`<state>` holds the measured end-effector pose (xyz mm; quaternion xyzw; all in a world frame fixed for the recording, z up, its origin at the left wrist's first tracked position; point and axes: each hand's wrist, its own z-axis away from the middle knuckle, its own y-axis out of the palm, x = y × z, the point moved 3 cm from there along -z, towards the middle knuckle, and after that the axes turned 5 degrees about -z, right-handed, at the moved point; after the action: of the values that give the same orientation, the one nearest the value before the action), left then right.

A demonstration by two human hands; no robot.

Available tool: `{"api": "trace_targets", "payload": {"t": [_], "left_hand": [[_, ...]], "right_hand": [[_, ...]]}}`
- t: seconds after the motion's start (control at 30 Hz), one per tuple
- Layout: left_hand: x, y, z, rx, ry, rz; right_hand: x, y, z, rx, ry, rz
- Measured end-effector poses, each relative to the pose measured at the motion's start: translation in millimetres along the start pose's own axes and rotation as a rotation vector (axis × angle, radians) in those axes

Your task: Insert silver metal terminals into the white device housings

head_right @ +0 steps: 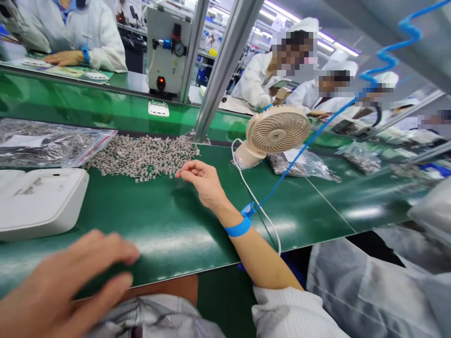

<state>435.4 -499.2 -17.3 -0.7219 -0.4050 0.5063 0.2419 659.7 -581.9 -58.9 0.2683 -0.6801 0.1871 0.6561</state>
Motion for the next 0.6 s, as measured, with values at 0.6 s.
{"api": "trace_targets", "payload": {"t": [0.6], "left_hand": [[71.6, 77.1, -110.8, -0.035, -0.279, 0.228]], "right_hand": [[-5.8, -3.9, 1.4, 0.104, 0.096, 0.127]]}}
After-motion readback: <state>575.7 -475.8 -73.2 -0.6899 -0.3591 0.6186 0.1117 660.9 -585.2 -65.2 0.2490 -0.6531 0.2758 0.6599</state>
